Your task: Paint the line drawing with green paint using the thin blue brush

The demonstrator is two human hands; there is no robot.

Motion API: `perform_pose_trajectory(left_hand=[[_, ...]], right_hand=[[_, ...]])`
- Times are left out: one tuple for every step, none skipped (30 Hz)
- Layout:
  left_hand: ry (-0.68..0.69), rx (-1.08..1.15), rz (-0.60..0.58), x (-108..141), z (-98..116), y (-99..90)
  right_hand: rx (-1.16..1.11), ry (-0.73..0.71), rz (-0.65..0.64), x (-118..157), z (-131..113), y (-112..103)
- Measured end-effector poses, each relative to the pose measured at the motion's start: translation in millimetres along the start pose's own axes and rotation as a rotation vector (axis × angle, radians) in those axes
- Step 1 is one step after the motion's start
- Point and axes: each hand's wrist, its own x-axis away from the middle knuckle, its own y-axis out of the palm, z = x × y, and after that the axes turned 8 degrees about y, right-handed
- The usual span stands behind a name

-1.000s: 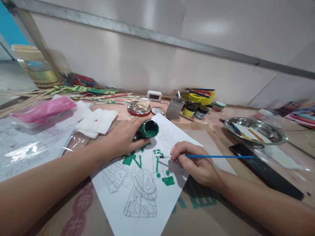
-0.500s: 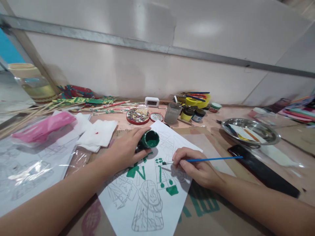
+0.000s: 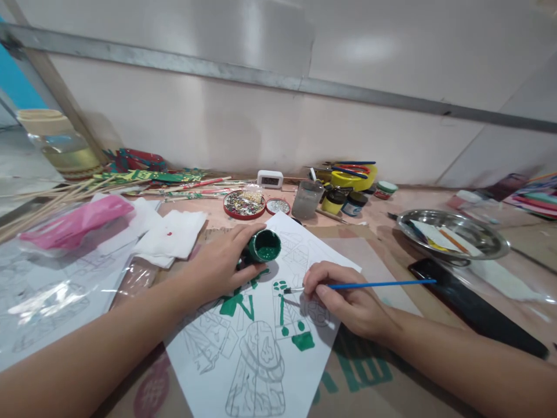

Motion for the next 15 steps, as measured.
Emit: perform_pose_trajectory(left_hand=[[0.001, -0.001, 0.002, -0.1, -0.3, 0.0], [-0.003, -0.002, 0.004, 0.0, -0.7, -0.1], [-0.008, -0.001, 0.006, 0.1, -1.0, -0.2], [-0.014, 0.000, 0.006, 0.4, -1.2, -0.5], [-0.018, 0.001, 0.006, 0.8, -1.3, -1.0], [-0.020, 0.003, 0.005, 1.3, -1.2, -1.5], [-0.019, 0.005, 0.003, 1.9, -1.0, -2.1], [-0.017, 0.005, -0.001, 2.5, -0.6, -2.8], [-0.017, 0.004, -0.004, 3.0, -0.1, -3.5], [-0.018, 0.003, -0.004, 3.4, 0.4, -4.1], [-0.019, 0.003, 0.000, 3.8, 1.0, -4.6], [-0.021, 0.003, 0.005, 4.0, 1.4, -5.1], [-0.022, 0.002, 0.008, 4.2, 1.6, -5.5], [-0.021, -0.001, 0.008, 4.3, 1.6, -5.9], [-0.018, -0.004, 0.007, 4.4, 1.3, -6.3]], right_hand=[[-0.001, 0.000, 0.000, -0.5, -0.7, 0.2], [-0.003, 0.001, -0.002, -1.0, -1.4, 0.6], [-0.010, 0.006, -0.001, -1.7, -2.0, 1.1], [-0.027, 0.014, 0.000, -2.3, -2.4, 1.9], [-0.054, 0.025, 0.002, -2.9, -2.8, 2.8], [-0.086, 0.036, 0.005, -3.5, -3.1, 3.8], [-0.119, 0.045, 0.006, -4.0, -3.5, 4.8], [-0.147, 0.051, 0.008, -4.4, -3.9, 5.7], [-0.167, 0.054, 0.012, -4.7, -4.5, 6.4], [-0.178, 0.057, 0.017, -4.8, -5.2, 7.0], [-0.182, 0.059, 0.026, -4.8, -5.8, 7.4], [-0.182, 0.061, 0.041, -4.7, -6.4, 7.7], [-0.179, 0.060, 0.057, -4.5, -6.8, 7.8], [-0.175, 0.057, 0.069, -4.1, -7.0, 7.8], [-0.170, 0.052, 0.080, -3.8, -6.9, 7.7]])
